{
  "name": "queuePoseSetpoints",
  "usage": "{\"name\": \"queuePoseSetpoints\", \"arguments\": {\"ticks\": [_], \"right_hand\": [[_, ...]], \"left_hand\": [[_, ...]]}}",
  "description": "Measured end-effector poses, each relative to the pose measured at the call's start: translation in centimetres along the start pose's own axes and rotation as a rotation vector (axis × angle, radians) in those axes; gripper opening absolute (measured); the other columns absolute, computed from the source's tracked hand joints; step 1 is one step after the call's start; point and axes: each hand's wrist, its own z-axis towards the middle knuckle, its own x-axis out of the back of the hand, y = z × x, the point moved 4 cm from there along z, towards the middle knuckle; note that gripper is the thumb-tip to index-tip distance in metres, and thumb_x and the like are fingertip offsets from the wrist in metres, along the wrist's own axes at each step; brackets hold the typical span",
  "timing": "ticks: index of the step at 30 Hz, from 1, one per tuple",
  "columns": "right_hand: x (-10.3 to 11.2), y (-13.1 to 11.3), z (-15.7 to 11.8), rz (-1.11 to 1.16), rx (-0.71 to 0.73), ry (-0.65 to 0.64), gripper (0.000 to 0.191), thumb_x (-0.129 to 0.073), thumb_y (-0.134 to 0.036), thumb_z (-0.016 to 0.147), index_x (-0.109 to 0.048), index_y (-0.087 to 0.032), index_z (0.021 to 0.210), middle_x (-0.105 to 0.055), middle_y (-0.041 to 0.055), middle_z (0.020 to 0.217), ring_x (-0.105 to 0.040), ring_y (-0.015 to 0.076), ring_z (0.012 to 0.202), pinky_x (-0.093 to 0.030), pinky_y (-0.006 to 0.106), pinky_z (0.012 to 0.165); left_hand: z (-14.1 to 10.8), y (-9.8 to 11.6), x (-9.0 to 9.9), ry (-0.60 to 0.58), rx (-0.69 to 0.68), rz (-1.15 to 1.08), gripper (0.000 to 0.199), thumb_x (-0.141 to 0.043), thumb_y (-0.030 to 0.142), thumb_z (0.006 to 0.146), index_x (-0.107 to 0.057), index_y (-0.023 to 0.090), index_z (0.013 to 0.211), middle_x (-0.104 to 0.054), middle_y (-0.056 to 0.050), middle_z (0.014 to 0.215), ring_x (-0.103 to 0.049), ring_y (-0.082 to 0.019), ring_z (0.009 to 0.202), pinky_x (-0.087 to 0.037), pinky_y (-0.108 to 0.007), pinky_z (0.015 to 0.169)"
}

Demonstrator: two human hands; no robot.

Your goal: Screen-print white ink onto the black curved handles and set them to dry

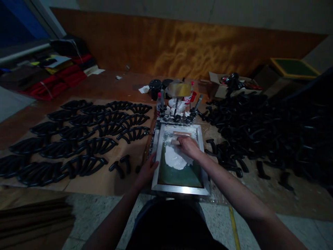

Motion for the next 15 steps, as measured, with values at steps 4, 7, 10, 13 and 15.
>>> {"name": "queuePoseSetpoints", "arguments": {"ticks": [4,7,10,13,15], "right_hand": [[-1.6,-0.9,-4.0,-0.031,0.257,-0.087,0.022,-0.05,-0.011,0.087,-0.065,-0.016,0.101,-0.069,0.0104,0.102,-0.06,0.0217,0.098,-0.044,0.029,0.082],[-1.3,-1.0,-5.0,0.009,0.434,-0.117,0.017,-0.054,-0.011,0.082,-0.065,-0.018,0.093,-0.069,0.0066,0.096,-0.06,0.0203,0.094,-0.043,0.028,0.079],[-1.3,-0.7,-4.2,0.023,0.356,-0.015,0.013,-0.056,-0.013,0.081,-0.065,-0.019,0.088,-0.069,0.0057,0.089,-0.06,0.0206,0.089,-0.042,0.028,0.075],[-2.8,-0.9,-4.7,0.003,0.334,0.113,0.019,-0.052,-0.012,0.085,-0.065,-0.017,0.097,-0.068,0.0106,0.096,-0.059,0.0222,0.09,-0.044,0.031,0.076],[-3.9,-1.3,-5.8,0.028,0.402,0.116,0.023,-0.052,-0.012,0.085,-0.065,-0.016,0.104,-0.068,0.0114,0.1,-0.059,0.0222,0.091,-0.045,0.031,0.076]], "left_hand": [[0.0,-0.3,0.0,-0.014,0.013,-0.008,0.071,-0.055,0.049,0.085,-0.044,0.012,0.144,-0.071,-0.01,0.099,-0.066,-0.024,0.09,-0.053,-0.038,0.084],[0.0,-0.6,-0.1,-0.02,0.056,-0.025,0.074,-0.056,0.053,0.083,-0.044,0.012,0.143,-0.071,-0.009,0.095,-0.066,-0.024,0.086,-0.053,-0.037,0.08],[0.0,-0.7,-0.2,-0.017,0.043,-0.065,0.075,-0.057,0.053,0.083,-0.044,0.011,0.143,-0.07,-0.008,0.09,-0.066,-0.023,0.081,-0.053,-0.036,0.076],[-0.1,-0.6,-0.2,-0.032,0.038,-0.114,0.076,-0.058,0.052,0.082,-0.041,0.011,0.145,-0.07,-0.006,0.083,-0.065,-0.021,0.075,-0.052,-0.034,0.07],[-0.2,-0.5,-0.3,-0.03,0.054,-0.122,0.076,-0.058,0.051,0.082,-0.041,0.011,0.145,-0.069,-0.004,0.079,-0.065,-0.021,0.071,-0.052,-0.033,0.066]]}}
